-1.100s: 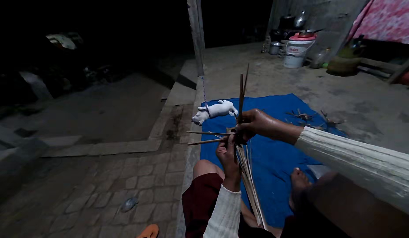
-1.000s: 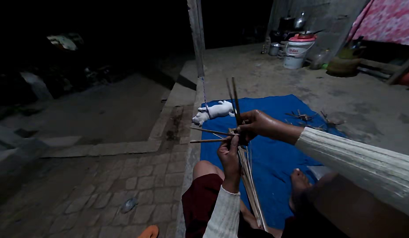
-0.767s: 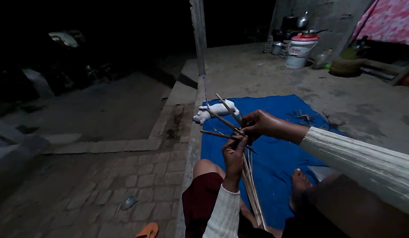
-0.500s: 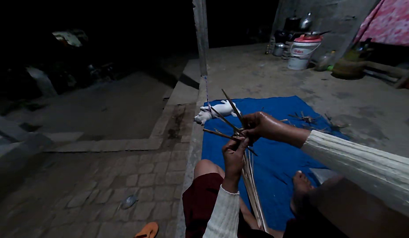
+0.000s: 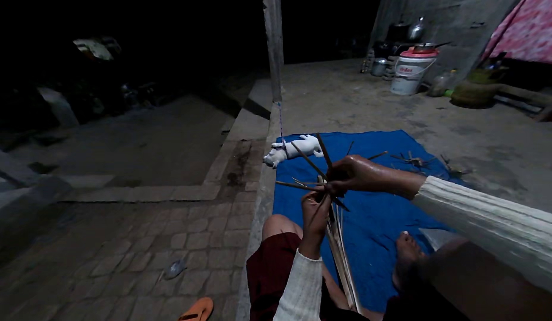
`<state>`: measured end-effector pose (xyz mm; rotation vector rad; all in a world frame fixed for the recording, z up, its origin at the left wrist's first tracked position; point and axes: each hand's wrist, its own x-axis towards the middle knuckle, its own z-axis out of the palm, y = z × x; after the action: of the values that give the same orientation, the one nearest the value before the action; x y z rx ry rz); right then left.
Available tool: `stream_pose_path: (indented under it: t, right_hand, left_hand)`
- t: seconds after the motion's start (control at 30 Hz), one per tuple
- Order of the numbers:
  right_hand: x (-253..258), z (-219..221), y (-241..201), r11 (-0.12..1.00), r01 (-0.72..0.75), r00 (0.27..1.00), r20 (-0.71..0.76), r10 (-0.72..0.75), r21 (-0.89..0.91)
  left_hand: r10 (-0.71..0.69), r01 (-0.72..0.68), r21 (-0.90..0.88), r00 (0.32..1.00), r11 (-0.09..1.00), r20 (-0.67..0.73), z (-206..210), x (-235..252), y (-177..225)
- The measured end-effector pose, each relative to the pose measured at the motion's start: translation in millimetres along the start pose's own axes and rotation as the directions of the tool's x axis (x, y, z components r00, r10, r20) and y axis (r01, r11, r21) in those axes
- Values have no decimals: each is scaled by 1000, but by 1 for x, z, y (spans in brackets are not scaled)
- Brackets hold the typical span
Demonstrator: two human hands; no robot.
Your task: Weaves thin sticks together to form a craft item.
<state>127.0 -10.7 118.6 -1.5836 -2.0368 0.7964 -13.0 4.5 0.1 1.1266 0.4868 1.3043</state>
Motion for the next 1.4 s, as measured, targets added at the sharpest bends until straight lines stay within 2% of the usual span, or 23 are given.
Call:
stream_pose_path:
  t: [0.17, 0.23, 0.33, 0.4, 0.5, 0.57, 0.67, 0.8, 0.97, 1.13, 1.4]
  right_hand:
    - [1, -3, 3, 999, -30, 994, -102, 32, 15]
    - [1, -5, 3, 995, -37, 990, -133, 49, 94]
    - [1, -7, 3, 983, -31, 992, -116, 53, 181]
    - [1, -5, 3, 982, 6, 996, -87, 11, 190]
    - [1, 0, 3, 987, 46, 999, -23, -43, 152]
    - [2, 4, 0, 995, 32, 999, 10, -33, 94]
    - [3, 8, -8, 1000, 5, 1000, -25, -5, 3]
    - [5, 7, -4, 1000, -16, 997, -76, 16, 2]
    - [4, 7, -8, 998, -55, 996, -66, 54, -10]
    - [3, 6, -12, 997, -66, 995, -77, 64, -26]
    - [5, 5, -5, 993, -110, 994, 18, 111, -48]
  left_hand:
    - [27, -38, 71, 987, 997, 155, -7, 3, 5]
    - [6, -12, 42, 992, 999, 124, -6, 4, 6]
    - [-86, 90, -115, 996, 989, 34, -4, 6, 4]
    - [-157, 150, -187, 987, 971, -28, -4, 7, 4]
    - [-228, 205, -190, 968, 960, -107, -2, 7, 5]
    - [-208, 186, -188, 973, 964, -103, -2, 5, 3]
    - [-171, 154, -168, 981, 974, -94, 0, 2, 3]
    - [-155, 138, -158, 983, 978, -102, 4, 2, 4]
    - [-148, 124, -182, 981, 976, -128, 5, 2, 4]
    - [-92, 70, -228, 992, 971, -88, 3, 4, 2]
    - [-123, 105, -174, 988, 979, -96, 4, 6, -3]
